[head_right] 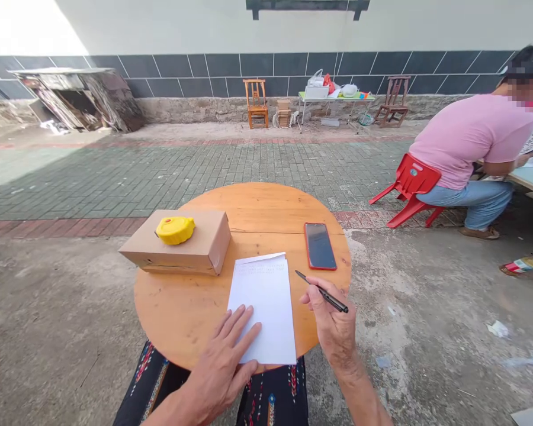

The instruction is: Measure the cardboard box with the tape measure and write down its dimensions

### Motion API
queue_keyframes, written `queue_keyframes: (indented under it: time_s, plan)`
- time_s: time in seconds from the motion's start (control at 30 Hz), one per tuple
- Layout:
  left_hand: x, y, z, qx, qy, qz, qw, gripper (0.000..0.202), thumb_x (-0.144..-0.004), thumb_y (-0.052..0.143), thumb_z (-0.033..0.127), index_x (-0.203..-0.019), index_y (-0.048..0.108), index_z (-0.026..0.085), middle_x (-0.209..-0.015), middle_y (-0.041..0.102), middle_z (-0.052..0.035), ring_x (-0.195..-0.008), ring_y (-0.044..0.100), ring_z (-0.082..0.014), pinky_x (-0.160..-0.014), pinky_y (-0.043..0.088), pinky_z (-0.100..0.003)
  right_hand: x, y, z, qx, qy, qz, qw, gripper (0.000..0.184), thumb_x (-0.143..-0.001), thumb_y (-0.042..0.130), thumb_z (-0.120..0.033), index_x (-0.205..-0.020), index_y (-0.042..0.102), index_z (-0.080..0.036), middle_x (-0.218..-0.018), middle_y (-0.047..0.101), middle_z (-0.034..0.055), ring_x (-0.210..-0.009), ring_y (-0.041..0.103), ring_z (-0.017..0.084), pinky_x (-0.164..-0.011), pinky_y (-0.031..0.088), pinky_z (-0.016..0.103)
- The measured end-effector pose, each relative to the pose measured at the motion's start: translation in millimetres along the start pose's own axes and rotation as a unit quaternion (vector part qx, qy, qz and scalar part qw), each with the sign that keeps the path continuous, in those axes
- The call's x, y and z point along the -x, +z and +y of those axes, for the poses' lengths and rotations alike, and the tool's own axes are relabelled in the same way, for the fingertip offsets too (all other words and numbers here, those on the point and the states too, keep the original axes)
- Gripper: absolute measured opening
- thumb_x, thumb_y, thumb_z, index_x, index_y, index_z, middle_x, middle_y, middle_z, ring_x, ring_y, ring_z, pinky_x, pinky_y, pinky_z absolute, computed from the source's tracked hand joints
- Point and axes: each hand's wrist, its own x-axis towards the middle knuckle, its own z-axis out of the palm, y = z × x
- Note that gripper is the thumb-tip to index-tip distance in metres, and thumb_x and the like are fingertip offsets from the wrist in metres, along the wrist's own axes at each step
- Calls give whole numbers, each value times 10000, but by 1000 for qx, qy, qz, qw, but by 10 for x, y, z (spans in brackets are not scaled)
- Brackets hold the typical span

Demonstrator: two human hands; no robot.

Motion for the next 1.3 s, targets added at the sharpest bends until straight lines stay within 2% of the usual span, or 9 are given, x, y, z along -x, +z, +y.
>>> queue_keyframes:
  time_s: [0.13, 0.23, 0.3, 0.4, 0.53, 0.63, 0.83, 1.03, 1.3]
  plan:
    - [-69, -65, 6, 26, -10, 18, 999, 505, -892, 565, 326, -1369, 472, 189, -1484, 437, -141, -1372, 387, -333, -1080, 396, -570, -83, 185, 139, -1, 18, -41, 999, 239, -885, 619, -433, -923, 675, -204, -593, 666, -10, -547, 644, 161, -572, 537, 283]
    - [-268, -126, 32, 62, -35, 35, 997, 351, -911, 518, 245, -1253, 544, 171, -1359, 554, -133, -1230, 502, -303, -1002, 464, -515, -175, 293, 180, 7, 18, -83, 996, 284, -939, 530, -424, -1051, 671, -204, -787, 735, 35, -668, 698, 174, -624, 558, 290]
    - [-454, -149, 48, 76, -39, 31, 996, 285, -896, 487, 146, -1166, 575, 169, -1300, 591, -109, -1125, 540, -277, -933, 499, -469, -255, 350, 184, 24, 12, -94, 995, 251, -930, 545, -404, -1032, 661, -206, -847, 741, 43, -705, 714, 178, -635, 563, 285]
    - [-726, -132, 47, 55, -27, 12, 998, 253, -878, 483, 105, -1101, 580, 174, -1273, 602, -88, -1005, 550, -267, -827, 521, -450, -371, 424, 189, 86, -5, -79, 993, 151, -877, 614, -361, -874, 619, -210, -678, 687, -5, -604, 687, 162, -596, 544, 263]
    - [-927, -30, -9, 14, -2, -3, 1000, 191, -905, 499, 182, -1081, 571, 181, -1223, 605, -100, -919, 540, -257, -753, 505, -433, -443, 483, 250, 107, -7, -107, 988, 167, -899, 563, -361, -918, 626, -207, -674, 678, -5, -585, 667, 156, -596, 535, 263]
    - [-946, 43, -58, 14, 11, 7, 1000, 181, -918, 499, 226, -1077, 573, 182, -1220, 595, -100, -915, 525, -250, -754, 490, -422, -450, 494, 340, 126, 0, -130, 984, 205, -920, 538, -380, -904, 643, -204, -659, 688, 1, -594, 659, 158, -626, 529, 268]
    - [-925, 62, -84, 46, -5, 16, 999, 201, -906, 532, 250, -1086, 579, 175, -1268, 578, -85, -947, 499, -260, -784, 479, -437, -460, 534, 486, 122, 21, -136, 983, 238, -939, 502, -395, -846, 613, -206, -587, 619, -23, -524, 596, 141, -560, 489, 251]
    - [-950, 24, -99, 54, -6, 4, 999, 250, -873, 571, 250, -1114, 579, 184, -1329, 554, -67, -940, 491, -263, -781, 487, -445, -465, 559, 449, 204, -43, -138, 968, 240, -946, 467, -360, -818, 609, -216, -553, 540, -38, -530, 546, 145, -561, 443, 258]
    - [-979, 41, -123, 40, 7, 6, 999, 215, -900, 538, 265, -1094, 583, 182, -1293, 570, -72, -926, 498, -259, -768, 486, -432, -484, 579, 461, 216, -62, -152, 962, 212, -936, 466, -331, -830, 604, -210, -664, 605, -13, -520, 525, 129, -535, 427, 248]
